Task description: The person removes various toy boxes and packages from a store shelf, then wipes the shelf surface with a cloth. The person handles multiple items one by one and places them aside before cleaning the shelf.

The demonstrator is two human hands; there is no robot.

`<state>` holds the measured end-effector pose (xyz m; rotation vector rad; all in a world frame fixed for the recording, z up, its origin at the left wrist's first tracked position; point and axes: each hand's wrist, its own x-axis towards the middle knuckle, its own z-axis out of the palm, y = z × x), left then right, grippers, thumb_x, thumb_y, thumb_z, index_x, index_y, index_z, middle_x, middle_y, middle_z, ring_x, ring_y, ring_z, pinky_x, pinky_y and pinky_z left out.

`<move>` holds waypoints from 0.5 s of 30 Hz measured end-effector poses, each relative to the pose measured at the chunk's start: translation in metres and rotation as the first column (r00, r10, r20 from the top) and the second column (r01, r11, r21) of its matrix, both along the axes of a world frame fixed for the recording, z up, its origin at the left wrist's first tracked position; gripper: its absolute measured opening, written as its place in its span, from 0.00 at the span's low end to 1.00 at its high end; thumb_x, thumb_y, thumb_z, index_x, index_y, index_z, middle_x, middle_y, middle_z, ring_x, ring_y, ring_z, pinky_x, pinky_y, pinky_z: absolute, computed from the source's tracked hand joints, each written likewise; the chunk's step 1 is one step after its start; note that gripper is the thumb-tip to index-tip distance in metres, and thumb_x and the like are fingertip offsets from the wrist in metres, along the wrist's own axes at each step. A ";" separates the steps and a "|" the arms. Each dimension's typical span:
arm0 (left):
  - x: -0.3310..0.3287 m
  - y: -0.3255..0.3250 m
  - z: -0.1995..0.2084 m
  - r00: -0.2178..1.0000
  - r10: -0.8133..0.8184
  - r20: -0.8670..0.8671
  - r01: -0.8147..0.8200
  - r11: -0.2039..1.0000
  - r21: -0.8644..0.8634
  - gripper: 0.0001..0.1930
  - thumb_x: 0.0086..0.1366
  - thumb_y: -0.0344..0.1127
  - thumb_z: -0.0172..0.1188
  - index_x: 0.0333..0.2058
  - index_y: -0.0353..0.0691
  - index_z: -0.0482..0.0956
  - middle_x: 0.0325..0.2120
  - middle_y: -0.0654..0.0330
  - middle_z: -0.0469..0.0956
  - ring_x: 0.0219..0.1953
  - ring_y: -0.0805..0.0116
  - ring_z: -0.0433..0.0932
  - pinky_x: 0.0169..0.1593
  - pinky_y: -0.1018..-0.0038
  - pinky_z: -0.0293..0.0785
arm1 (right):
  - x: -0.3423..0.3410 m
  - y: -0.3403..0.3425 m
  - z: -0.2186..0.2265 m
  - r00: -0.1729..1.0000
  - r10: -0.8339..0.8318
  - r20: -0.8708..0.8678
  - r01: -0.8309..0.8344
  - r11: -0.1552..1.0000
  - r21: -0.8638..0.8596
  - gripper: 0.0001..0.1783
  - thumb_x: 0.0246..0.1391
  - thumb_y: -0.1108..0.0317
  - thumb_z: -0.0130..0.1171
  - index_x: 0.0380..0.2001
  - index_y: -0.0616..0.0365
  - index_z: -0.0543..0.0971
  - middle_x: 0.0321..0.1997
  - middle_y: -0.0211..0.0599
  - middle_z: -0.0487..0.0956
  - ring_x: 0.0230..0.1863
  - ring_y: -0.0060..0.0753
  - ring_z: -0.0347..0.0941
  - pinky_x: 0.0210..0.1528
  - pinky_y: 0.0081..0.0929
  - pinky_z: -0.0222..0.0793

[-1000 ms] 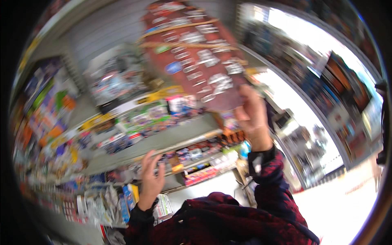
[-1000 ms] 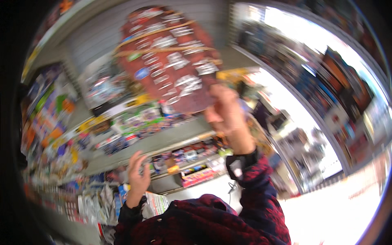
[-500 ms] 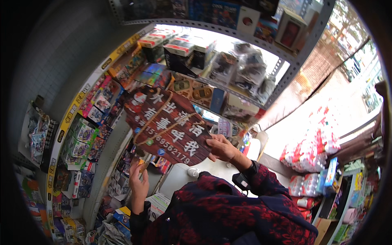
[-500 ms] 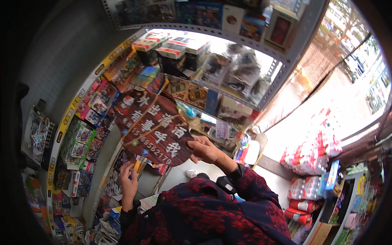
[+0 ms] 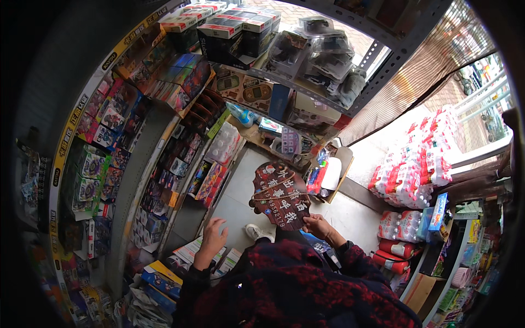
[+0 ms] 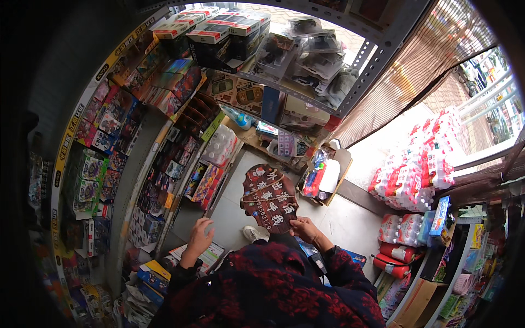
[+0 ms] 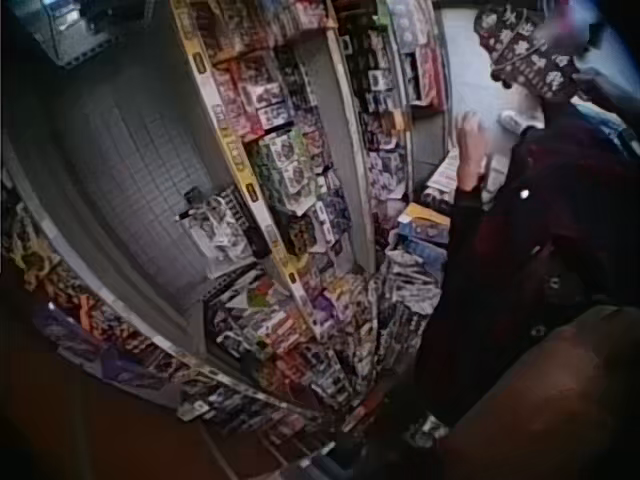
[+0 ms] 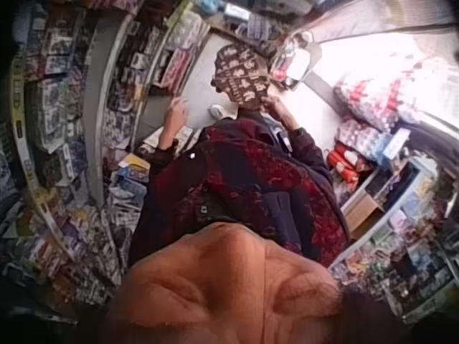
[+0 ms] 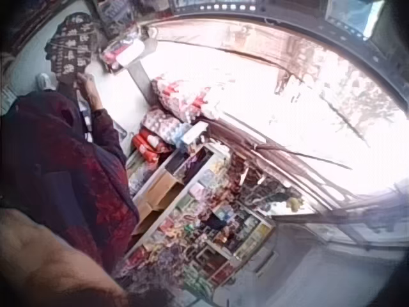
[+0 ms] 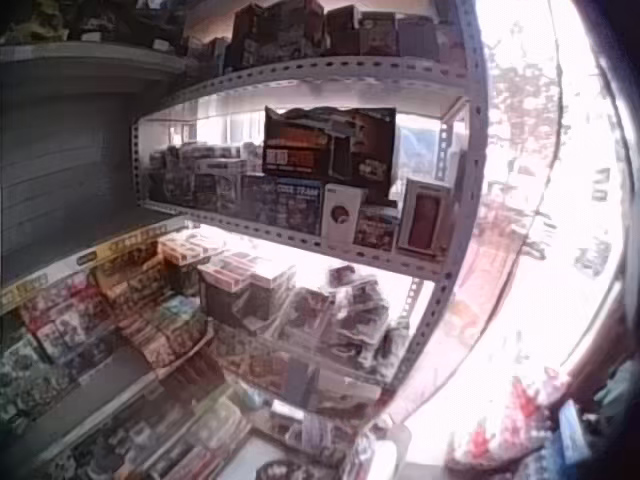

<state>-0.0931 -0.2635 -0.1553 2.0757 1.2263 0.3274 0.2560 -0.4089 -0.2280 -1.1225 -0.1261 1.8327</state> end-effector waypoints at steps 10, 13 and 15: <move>0.022 -0.058 -0.073 0.989 0.019 -0.144 -0.052 0.971 -0.231 0.15 0.54 0.34 0.56 0.40 0.35 0.73 0.39 0.49 0.71 0.43 0.49 0.70 0.46 0.61 0.67 | 0.030 0.055 -0.128 1.000 -0.001 -0.020 -0.003 0.979 -0.203 0.07 0.54 0.70 0.50 0.23 0.53 0.67 0.22 0.28 0.69 0.25 0.27 0.68 0.26 0.18 0.59; 0.029 -0.075 -0.093 0.979 0.093 -0.184 -0.156 0.918 -0.364 0.17 0.54 0.35 0.56 0.41 0.34 0.72 0.39 0.48 0.71 0.44 0.48 0.69 0.46 0.60 0.67 | 0.043 0.108 -0.177 1.000 0.015 0.001 -0.014 0.977 -0.213 0.05 0.55 0.69 0.50 0.25 0.52 0.68 0.23 0.27 0.68 0.27 0.27 0.68 0.25 0.18 0.58; 0.036 -0.085 -0.106 0.967 0.147 -0.206 -0.226 0.869 -0.440 0.18 0.54 0.36 0.56 0.42 0.34 0.71 0.40 0.47 0.71 0.44 0.47 0.69 0.47 0.59 0.66 | 0.052 0.150 -0.213 1.000 -0.014 -0.001 0.014 0.971 -0.240 0.06 0.55 0.69 0.51 0.26 0.52 0.67 0.23 0.27 0.68 0.26 0.28 0.69 0.24 0.19 0.59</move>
